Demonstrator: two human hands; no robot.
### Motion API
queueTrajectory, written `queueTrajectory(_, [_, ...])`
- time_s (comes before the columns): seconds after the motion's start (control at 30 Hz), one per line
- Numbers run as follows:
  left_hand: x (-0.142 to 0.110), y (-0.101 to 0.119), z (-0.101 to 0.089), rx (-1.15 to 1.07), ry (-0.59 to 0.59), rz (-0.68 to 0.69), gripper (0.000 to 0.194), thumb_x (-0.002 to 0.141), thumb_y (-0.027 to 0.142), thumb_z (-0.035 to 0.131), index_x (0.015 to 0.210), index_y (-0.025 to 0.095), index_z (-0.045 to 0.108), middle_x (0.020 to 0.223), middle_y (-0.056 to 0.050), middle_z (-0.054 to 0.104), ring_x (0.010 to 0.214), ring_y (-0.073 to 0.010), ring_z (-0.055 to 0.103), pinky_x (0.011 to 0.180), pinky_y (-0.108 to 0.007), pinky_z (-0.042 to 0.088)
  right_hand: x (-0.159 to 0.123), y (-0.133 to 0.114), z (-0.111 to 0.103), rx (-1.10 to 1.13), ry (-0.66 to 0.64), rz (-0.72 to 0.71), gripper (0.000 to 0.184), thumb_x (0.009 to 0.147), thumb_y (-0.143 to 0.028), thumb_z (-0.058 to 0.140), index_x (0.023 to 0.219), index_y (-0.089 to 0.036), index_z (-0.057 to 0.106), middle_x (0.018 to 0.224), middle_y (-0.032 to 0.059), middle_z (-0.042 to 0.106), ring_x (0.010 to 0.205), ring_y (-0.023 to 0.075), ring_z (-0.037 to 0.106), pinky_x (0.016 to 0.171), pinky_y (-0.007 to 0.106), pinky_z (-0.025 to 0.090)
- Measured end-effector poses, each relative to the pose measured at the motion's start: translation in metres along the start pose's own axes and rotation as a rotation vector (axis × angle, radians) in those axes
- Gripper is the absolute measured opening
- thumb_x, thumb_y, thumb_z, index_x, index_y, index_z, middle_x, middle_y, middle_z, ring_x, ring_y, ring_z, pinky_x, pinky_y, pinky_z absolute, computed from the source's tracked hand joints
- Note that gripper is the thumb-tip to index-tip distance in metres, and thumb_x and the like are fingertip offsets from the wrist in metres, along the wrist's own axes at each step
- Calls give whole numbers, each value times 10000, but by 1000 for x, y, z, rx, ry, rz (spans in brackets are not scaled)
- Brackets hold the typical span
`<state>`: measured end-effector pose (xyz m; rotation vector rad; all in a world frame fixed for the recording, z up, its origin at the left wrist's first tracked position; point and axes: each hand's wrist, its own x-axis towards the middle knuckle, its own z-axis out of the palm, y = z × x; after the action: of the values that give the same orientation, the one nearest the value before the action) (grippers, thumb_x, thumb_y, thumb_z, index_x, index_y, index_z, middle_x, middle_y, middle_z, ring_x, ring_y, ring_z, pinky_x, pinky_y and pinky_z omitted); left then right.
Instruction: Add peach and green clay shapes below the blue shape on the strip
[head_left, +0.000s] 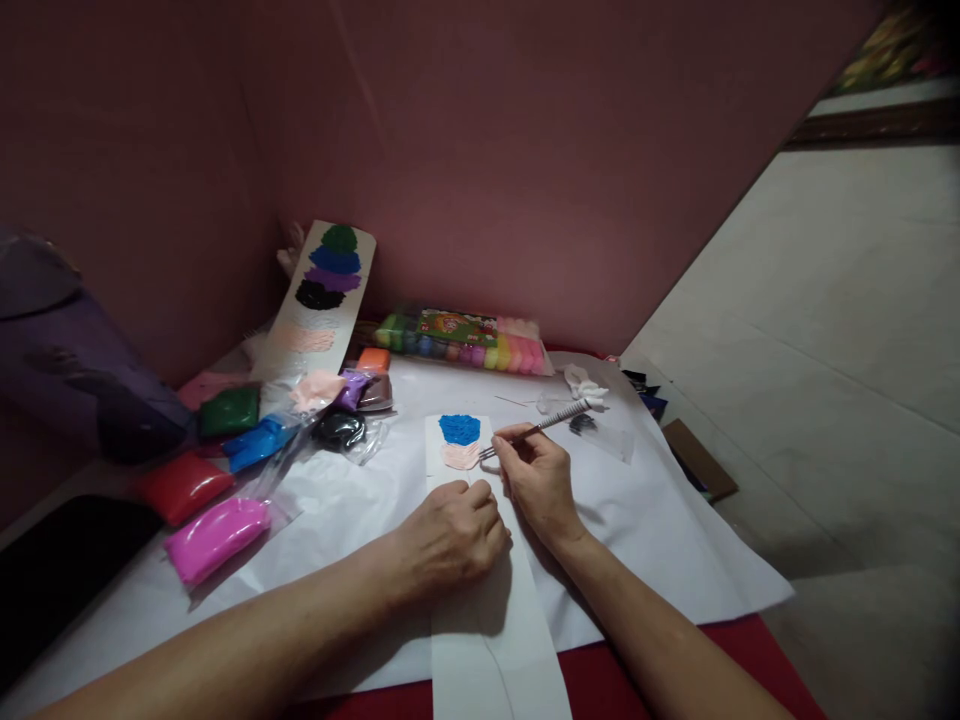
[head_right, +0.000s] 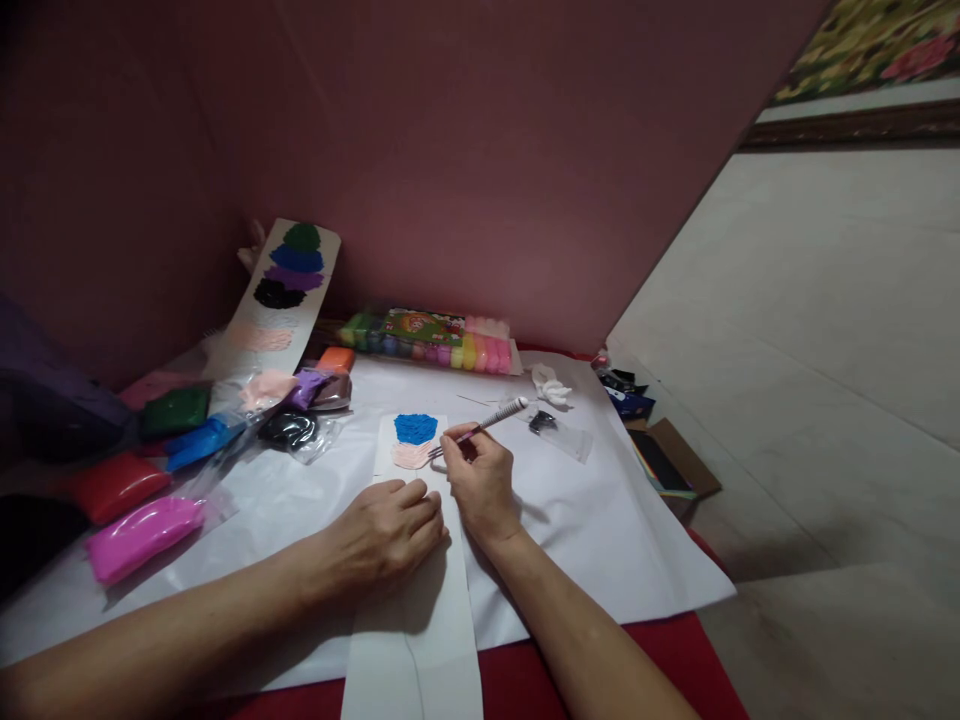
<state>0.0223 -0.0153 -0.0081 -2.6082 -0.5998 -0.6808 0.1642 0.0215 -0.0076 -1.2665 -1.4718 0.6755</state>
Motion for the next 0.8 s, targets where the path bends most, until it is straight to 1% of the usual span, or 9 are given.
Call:
queueTrajectory(0.1, [-1,4,-1,77,46,5,180,850,144,494,672,166,471,609,-25,515,530,-166,478,416,-295,266,-3,0,2,25,-28,25,161,803,-322,573,759,-173,613,519,-40,527,448,105,465,465,216,408])
queueTrajectory(0.27, [-3,7,0,138,-19,9,160,837,136,487,683,168,459,576,-14,498,432,-161,466,357,-279,255,-2,-1,5,-8,-63,32,175,789,-332,585,750,-166,624,510,-31,558,443,118,494,472,227,413])
queueTrajectory(0.37, [-4,7,1,125,-39,14,163,836,129,476,682,174,449,580,-12,491,425,-166,472,343,-280,269,-1,-1,6,-50,-71,25,171,788,-327,580,740,-168,619,516,-20,574,462,130,512,477,231,412])
queueTrajectory(0.47, [-4,7,2,117,-56,11,166,837,114,453,684,178,444,593,-12,483,431,-168,471,339,-287,283,-1,-2,7,-96,-58,10,148,782,-301,572,725,-171,612,568,-1,607,509,138,532,503,234,420])
queueTrajectory(0.6, [-5,6,1,113,-87,16,170,835,86,413,695,179,441,610,-13,472,436,-152,453,338,-278,281,1,-3,6,-123,-36,-6,118,768,-251,547,703,-172,606,596,3,615,538,140,539,535,234,427])
queueTrajectory(0.8, [-5,6,1,124,-55,12,156,811,82,434,692,182,437,593,-5,465,429,-138,451,345,-256,259,2,-3,5,-182,6,-34,137,760,-257,534,675,-169,595,549,-13,566,511,130,485,524,234,395])
